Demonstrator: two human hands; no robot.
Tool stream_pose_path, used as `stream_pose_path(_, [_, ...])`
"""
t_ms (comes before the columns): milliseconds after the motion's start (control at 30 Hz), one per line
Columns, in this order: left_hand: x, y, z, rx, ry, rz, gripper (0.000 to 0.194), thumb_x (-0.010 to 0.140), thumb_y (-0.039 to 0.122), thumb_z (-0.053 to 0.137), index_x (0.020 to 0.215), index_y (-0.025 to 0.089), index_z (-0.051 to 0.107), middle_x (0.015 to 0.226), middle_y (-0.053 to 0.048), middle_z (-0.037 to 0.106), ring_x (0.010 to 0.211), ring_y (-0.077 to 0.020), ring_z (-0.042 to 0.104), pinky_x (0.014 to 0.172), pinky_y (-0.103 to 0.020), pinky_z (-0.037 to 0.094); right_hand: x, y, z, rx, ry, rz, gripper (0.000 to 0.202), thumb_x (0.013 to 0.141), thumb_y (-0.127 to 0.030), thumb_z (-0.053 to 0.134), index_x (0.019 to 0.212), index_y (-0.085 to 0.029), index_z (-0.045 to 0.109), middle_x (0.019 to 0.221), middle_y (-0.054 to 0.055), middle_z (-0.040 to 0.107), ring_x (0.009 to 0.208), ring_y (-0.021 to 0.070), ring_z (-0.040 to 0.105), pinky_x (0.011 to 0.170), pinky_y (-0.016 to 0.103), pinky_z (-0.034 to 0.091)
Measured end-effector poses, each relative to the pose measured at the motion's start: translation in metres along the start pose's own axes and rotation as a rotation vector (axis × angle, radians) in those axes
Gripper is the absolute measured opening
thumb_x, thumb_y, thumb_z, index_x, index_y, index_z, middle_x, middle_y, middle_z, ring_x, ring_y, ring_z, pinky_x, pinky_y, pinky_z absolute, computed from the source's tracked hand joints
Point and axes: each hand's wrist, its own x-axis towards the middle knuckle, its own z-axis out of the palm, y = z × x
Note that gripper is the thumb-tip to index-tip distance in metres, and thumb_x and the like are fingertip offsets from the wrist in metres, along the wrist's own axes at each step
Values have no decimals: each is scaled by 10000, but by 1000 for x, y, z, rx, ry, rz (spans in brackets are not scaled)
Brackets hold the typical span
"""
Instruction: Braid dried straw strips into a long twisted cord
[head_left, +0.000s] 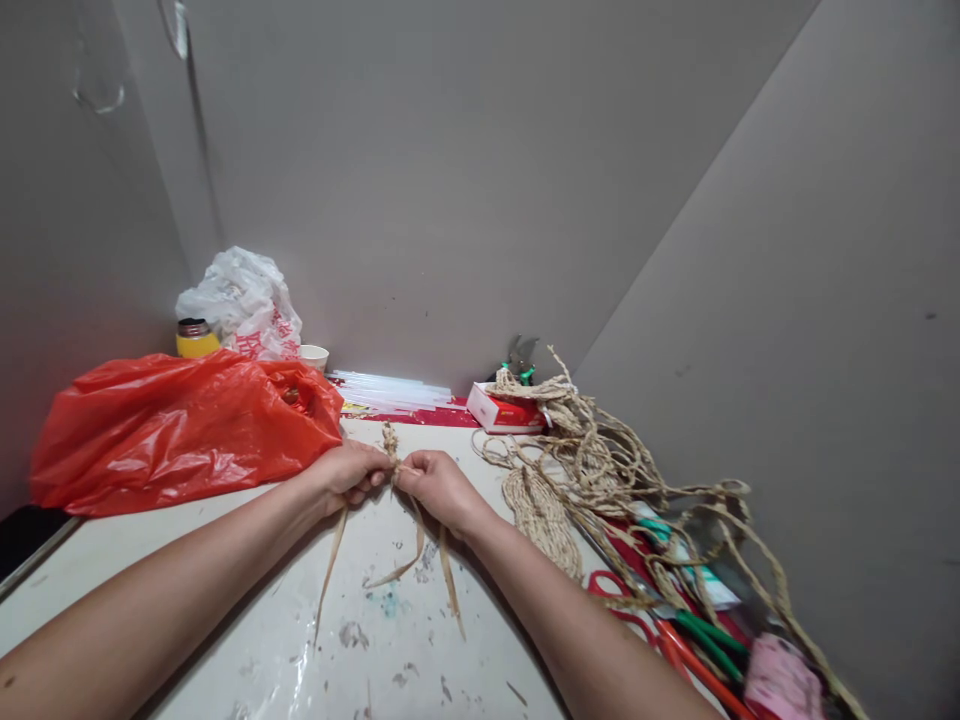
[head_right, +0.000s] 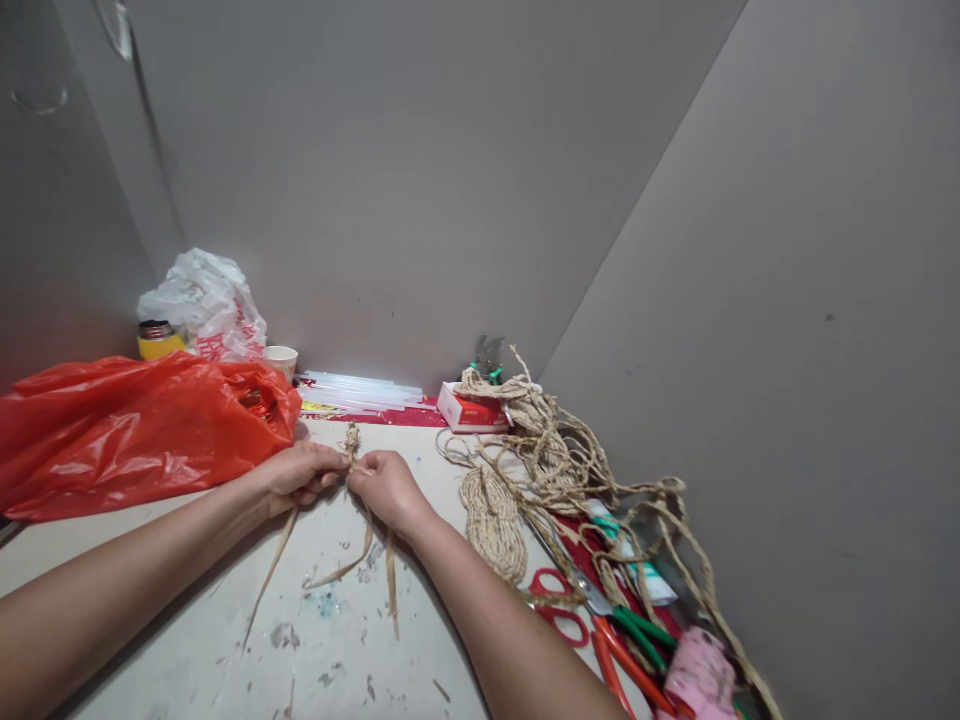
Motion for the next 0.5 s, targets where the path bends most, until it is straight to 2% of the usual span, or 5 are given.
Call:
stream_pose_path(200, [-4,2,3,-6,51,13,129,624,228,608,601,173,493,384,87,385,303,-23,180,342,-198,66,-2,-3,-6,-121,-51,-82,147,686,-201,556,562,-152,495,513,-58,399,505,74,314,478,212,236])
stream_pose_path(400, [-5,2,7,-9,111,21,127,661,206,604,629,174,485,389,83,433,298,-19,195,344,-186,75,-7,-11,-21,-164,-78,-58,221,702,-180,561,495,-146,491,452,-67,372,492,74,298,474,225,195])
stream_pose_path(500, [-5,1,9,-6,140,31,116,674,197,601,644,170,492,410,72,483,298,-16,208,342,-185,87,-8,-13,-21,-120,-90,7,253,722,-165,538,480,-149,466,403,-73,363,425,59,284,433,220,179])
